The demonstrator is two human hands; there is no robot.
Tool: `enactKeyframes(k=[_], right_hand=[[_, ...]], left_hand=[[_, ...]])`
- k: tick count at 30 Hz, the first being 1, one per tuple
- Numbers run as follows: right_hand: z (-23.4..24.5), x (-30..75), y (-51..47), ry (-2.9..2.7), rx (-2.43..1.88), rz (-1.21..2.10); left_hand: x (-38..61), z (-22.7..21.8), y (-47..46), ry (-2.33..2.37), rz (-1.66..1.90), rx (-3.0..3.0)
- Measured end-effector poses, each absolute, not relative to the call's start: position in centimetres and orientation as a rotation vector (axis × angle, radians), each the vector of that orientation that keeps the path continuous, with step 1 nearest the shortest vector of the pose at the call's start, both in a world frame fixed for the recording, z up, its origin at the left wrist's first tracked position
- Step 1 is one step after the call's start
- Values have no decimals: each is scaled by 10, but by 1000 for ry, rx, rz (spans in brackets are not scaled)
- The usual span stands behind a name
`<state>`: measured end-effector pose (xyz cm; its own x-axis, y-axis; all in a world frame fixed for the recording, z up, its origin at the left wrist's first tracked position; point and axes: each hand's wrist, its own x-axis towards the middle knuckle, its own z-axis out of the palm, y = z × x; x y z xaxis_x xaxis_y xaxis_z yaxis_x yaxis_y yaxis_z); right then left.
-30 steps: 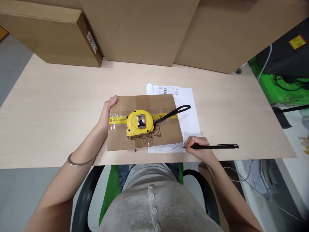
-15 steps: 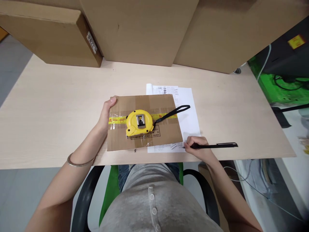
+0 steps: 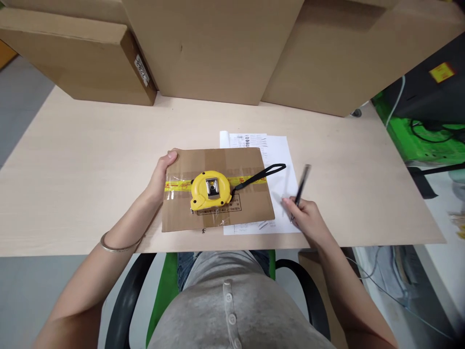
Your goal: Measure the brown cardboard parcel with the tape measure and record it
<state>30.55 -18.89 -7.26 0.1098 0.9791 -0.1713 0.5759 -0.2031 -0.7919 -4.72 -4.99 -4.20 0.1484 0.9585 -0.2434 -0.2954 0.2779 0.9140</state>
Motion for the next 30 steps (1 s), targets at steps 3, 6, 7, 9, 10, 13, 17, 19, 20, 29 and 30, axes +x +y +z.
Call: enactKeyframes(k=[3, 6, 7, 9, 10, 13, 17, 19, 20, 29, 30], right_hand=[[-57, 303, -170, -1724, -2297, 660], [-48, 294, -154, -1941, -2581, 403], [-47, 290, -151, -1958, -2598, 375], [-46, 285, -147, -1971, -2613, 326], [-45, 285, -147, -1978, -2619, 298], [-35, 289, -147, -1948, -2653, 198], [3, 289, -144, -1779, -2285, -101], [24, 275, -136, -1885, -1858, -60], [33, 263, -131, -2000, -1652, 20], [36, 182, -83, -2530, -923, 444], [35, 182, -83, -2519, -924, 537]], left_hand=[[-53, -48, -45, 1016, 1039, 937], [-59, -53, -41, 994, 1010, 1036], [-61, -55, -41, 981, 1013, 1055], [-63, -57, -40, 955, 1031, 1077], [-63, -59, -39, 945, 1042, 1086], [-64, -63, -39, 935, 1072, 1097], [-66, -69, -40, 972, 1125, 1101], [-67, -71, -40, 963, 1212, 1162], [-68, -71, -41, 941, 1267, 1207], [-81, -71, -50, 780, 1276, 1596], [-82, -71, -51, 776, 1241, 1634]])
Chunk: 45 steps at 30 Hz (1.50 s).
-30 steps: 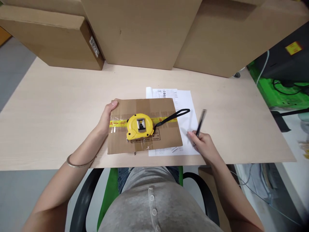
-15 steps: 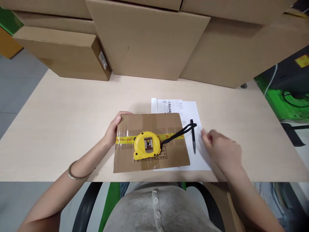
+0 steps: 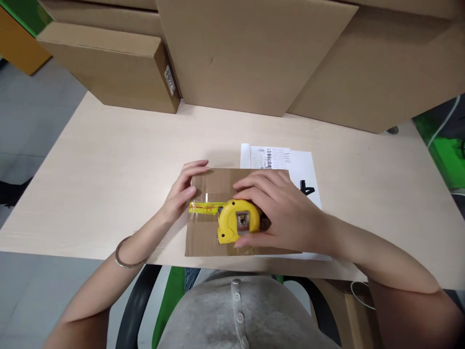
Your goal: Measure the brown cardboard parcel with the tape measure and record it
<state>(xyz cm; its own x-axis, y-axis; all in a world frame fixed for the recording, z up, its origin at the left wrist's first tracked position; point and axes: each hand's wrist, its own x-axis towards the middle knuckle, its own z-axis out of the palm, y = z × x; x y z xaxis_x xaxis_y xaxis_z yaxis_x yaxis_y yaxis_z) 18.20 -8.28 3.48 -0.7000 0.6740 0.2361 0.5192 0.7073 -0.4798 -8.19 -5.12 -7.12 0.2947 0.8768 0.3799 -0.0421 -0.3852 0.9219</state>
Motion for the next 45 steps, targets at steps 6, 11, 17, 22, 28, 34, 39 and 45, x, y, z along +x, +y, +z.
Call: enactKeyframes(k=[6, 11, 17, 22, 28, 34, 39, 45], right_hand=[[37, 180, -87, -2348, -996, 944], [49, 162, -67, -2384, -827, 836], [59, 129, -53, -2481, -725, 876], [46, 114, -56, -2640, -755, 754], [37, 166, -63, -2472, -899, 755], [23, 266, -86, -2218, -1164, 726], [10, 306, -103, -2092, -1259, 682], [10, 303, -104, -2139, -1279, 642]], left_hand=[[-80, -69, -55, 780, 1229, 1665], [-74, -71, -58, 778, 1266, 1494], [-69, -65, -62, 780, 1196, 1199], [-74, -64, -58, 713, 1052, 1141], [-95, -78, -43, 591, 1036, 1569], [-105, -75, -37, 590, 965, 1656], [-106, -74, -37, 591, 958, 1680], [-105, -75, -36, 551, 977, 1732]])
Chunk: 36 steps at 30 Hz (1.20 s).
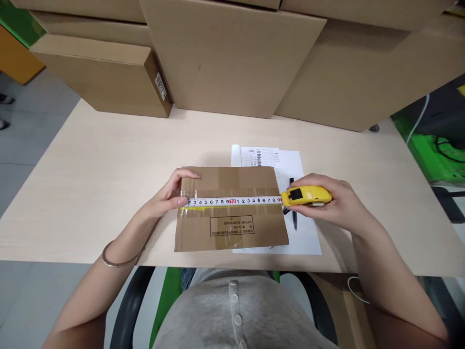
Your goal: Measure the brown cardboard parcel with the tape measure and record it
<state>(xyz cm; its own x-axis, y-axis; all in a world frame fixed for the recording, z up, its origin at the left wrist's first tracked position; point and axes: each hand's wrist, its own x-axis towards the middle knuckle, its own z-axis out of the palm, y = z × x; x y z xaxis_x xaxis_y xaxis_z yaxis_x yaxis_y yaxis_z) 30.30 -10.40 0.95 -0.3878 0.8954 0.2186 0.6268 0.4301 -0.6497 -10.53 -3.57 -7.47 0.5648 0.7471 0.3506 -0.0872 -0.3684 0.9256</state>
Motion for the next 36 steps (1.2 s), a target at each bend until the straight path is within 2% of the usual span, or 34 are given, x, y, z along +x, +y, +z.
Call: enactKeyframes(k=[7, 12, 17, 20, 24, 29, 33, 36], right_hand=[[41, 280, -96, -2159, -1307, 755], [50, 201, -75, -2411, -1098, 808], [52, 154, -80, -2470, -926, 700], [52, 169, -92, -2216, -1154, 577], [43, 202, -100, -1845, -1557, 300], [27, 208, -97, -1804, -1678, 127], [20, 199, -91, -1740, -1785, 15], [19, 193, -88, -1805, -1894, -2]], left_hand=[[-109, -73, -35, 584, 950, 1743], [-101, -68, -38, 618, 988, 1628], [-101, -68, -39, 652, 991, 1637], [-106, -55, -38, 772, 988, 1814], [-92, -15, -39, 999, 978, 2146], [-40, 22, -31, 788, 604, 2467], [-10, 26, -24, 900, 297, 2482], [-6, 26, -23, 967, 195, 2428]])
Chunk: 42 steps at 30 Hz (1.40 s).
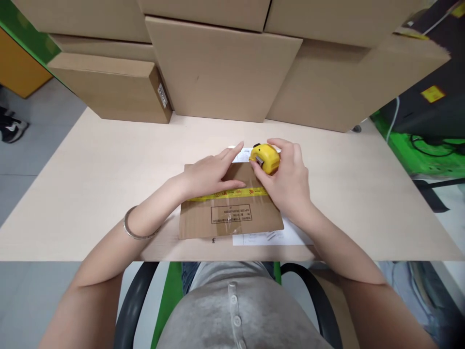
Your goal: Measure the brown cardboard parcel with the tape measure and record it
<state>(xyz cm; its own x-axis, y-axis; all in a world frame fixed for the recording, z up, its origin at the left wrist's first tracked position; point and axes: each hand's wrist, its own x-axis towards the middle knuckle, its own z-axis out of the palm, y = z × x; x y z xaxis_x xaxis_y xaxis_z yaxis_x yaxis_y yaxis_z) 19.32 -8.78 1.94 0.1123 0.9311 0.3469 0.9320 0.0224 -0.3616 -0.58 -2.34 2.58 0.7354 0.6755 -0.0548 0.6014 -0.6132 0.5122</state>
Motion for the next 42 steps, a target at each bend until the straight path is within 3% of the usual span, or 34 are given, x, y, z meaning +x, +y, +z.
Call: enactKeyframes(k=[8, 14, 24, 34, 42], right_hand=[[40, 177, -105, -2033, -2136, -116], [39, 175, -168, -2087, -1978, -382], [35, 170, -249, -2133, -1859, -354], [38, 183, -239, -2041, -1864, -204], [54, 193, -129, -1908, -2149, -9]], left_hand=[[-8, 20, -23, 847, 184, 2438], [-7, 18, -19, 697, 195, 2505], [-5, 20, -18, 710, 215, 2501], [-6, 17, -16, 704, 233, 2462], [-8, 5, -13, 708, 515, 2324]])
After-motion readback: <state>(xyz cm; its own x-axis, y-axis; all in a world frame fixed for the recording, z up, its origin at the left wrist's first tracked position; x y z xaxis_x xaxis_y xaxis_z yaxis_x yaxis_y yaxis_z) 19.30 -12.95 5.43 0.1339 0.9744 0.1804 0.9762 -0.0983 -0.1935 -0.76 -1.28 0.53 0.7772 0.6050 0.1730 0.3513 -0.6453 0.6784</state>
